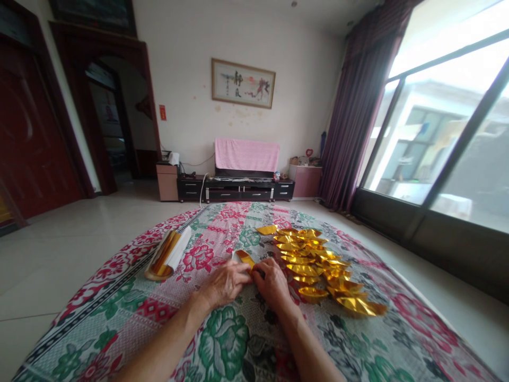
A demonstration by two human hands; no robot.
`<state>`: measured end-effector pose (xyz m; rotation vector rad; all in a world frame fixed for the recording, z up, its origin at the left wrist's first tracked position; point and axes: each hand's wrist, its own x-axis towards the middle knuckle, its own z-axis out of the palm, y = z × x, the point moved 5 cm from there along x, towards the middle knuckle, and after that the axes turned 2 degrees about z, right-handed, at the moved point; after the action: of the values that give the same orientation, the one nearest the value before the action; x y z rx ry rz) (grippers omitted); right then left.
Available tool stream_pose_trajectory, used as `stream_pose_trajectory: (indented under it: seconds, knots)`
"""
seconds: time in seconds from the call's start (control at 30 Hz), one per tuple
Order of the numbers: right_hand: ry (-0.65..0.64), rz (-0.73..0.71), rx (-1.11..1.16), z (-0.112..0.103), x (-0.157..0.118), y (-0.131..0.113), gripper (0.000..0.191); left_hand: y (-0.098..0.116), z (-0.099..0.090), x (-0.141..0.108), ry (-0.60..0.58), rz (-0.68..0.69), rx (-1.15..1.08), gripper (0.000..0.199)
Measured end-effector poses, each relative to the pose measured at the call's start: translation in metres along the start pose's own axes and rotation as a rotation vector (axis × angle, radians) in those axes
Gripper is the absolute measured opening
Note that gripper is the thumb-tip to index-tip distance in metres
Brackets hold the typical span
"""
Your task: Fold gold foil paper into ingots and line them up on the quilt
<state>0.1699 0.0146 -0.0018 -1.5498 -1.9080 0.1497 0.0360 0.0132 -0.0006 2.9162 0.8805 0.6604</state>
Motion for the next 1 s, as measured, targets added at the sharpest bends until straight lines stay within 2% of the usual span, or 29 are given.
stream_pose_trajectory:
  seconds: [0.17,0.47,0.73,1.0]
  knots:
    - [-0.032,0.015,0.007,0.001,0.001,0.0,0.017,0.001,-0.001,0.002,0.021,0.001,-0.053,0.028]
    - [-0.055,-0.015,0.052,0.001,0.001,0.004,0.015,-0.012,0.0,-0.002,0.196,-0.207,-0.189,0.014]
    - [-0.054,-0.027,0.07,0.004,0.002,0.007,0.015,-0.019,0.002,-0.001,0.285,-0.349,-0.128,0.013]
    - [-0.058,-0.03,0.081,0.005,0.003,0.009,0.015,-0.018,0.003,0.001,0.29,-0.396,-0.074,0.012]
